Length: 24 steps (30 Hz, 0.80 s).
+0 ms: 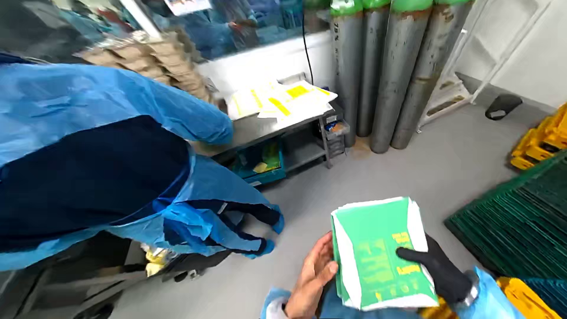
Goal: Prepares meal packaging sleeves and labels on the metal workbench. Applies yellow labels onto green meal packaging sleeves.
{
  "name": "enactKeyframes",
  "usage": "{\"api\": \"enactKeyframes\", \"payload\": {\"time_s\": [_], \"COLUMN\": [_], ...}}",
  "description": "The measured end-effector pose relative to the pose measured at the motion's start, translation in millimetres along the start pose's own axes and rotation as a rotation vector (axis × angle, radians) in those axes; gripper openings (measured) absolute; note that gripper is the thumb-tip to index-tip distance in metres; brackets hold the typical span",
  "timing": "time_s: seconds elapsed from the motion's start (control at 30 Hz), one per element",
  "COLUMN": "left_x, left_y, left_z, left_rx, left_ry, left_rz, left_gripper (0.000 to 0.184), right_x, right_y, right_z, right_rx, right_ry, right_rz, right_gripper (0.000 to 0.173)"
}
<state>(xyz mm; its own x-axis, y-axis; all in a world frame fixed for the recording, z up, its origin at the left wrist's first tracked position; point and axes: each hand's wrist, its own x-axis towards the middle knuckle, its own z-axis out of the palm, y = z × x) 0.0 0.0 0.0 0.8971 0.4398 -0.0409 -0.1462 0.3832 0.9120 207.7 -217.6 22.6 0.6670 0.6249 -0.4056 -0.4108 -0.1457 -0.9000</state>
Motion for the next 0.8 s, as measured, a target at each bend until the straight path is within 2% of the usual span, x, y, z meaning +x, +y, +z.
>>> {"api": "enactKeyframes", "payload": {"time_s": [0.07, 0.17, 0.27, 0.33, 0.5, 0.57, 0.63, 0.7, 0.8], "left_x": [42.3, 94.6, 136.4, 165.6, 245.1, 286.3, 335.5, 388.6, 461.1], "left_y": [-6.1, 5.8, 19.2, 30.7, 34.1, 39.2, 47.2, 60.2, 76.4], "left_z": [-12.0, -29.7, -49.7, -66.5, -134.3, -168.5, -203.7, -246.2, -326.7], "left_rx": [-0.193, -0.222, -0.173, -0.120, -0.043, -0.056, -0.104, -0.127, -0.055], "left_ry": [0.057, 0.250, 0.390, 0.487, 0.688, 0.766, 0.845, 0.948, 1.111], "left_rz": [-0.095, -0.185, -0.255, -0.274, -0.197, -0.203, -0.176, -0.159, -0.124], "left_gripper": [0.102, 0.099, 0.079, 0.072, 0.057, 0.057, 0.060, 0.062, 0.062], "right_x": [56.4, 128.8, 189.9, 231.9, 358.7, 423.3, 502.5, 593.1, 720.7], "right_y": [-29.7, -62.3, -82.9, -94.0, -110.0, -120.8, -133.4, -142.6, -170.8], "right_z": [20.8, 53.8, 83.3, 107.7, 172.2, 198.9, 224.0, 243.6, 264.7], "right_rx": [-0.020, -0.072, -0.120, -0.176, -0.232, -0.248, -0.352, -0.496, -0.867], "right_ry": [-0.029, -0.091, -0.182, -0.195, -0.306, -0.392, -0.440, -0.408, -0.302], "right_rz": [0.037, 0.064, 0.040, 0.058, 0.144, 0.148, 0.087, -0.055, -0.251], "right_gripper": [0.071, 0.070, 0.076, 0.082, 0.090, 0.083, 0.069, 0.061, 0.056]}}
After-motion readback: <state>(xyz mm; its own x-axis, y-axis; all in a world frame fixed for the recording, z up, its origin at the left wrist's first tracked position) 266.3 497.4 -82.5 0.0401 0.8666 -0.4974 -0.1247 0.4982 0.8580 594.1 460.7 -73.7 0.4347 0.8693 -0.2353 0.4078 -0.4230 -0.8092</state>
